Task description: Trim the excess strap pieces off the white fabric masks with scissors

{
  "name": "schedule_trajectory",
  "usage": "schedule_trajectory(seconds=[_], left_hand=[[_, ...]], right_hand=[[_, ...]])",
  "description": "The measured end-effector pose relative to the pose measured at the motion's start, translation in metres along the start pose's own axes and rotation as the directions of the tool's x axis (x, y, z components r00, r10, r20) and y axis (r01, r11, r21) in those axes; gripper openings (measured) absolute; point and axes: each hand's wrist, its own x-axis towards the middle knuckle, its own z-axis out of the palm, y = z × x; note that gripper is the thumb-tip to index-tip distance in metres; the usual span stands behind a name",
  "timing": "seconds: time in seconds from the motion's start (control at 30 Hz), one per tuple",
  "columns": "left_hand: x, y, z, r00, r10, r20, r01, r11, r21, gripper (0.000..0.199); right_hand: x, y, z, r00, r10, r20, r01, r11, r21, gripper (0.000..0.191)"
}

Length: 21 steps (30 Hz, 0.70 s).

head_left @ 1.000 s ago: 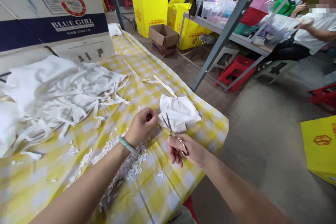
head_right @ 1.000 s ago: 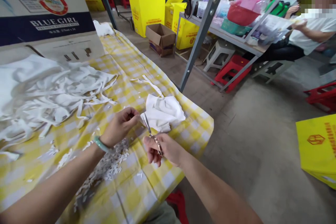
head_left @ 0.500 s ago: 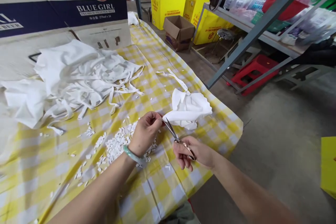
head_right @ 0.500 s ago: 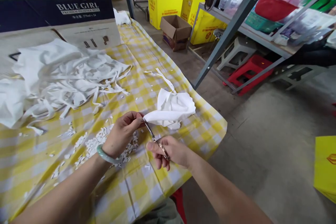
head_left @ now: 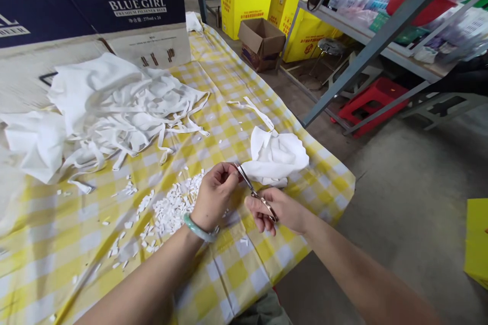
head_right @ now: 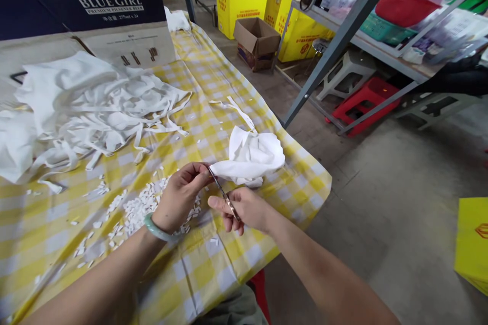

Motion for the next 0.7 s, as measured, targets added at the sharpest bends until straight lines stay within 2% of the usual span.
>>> schedule_trajectory(seconds=[0.27, 0.7], left_hand=[[0.0, 0.0, 0.005, 0.997, -0.033, 0.063, 0.036, 0.998, -0.052, 0.017], [-0.001, -0.002, 0.014, 0.994, -0.051, 0.101, 0.05, 0.999, 0.012, 0.015]], right_hand=[[0.008, -0.007, -0.007, 1.0, -0.024, -0.017, 0.023, 0.997, -0.071, 0.062], [0.009, -0.009, -0.015, 1.0, -0.022, -0.018, 0.021, 0.997, -0.072, 0.061]])
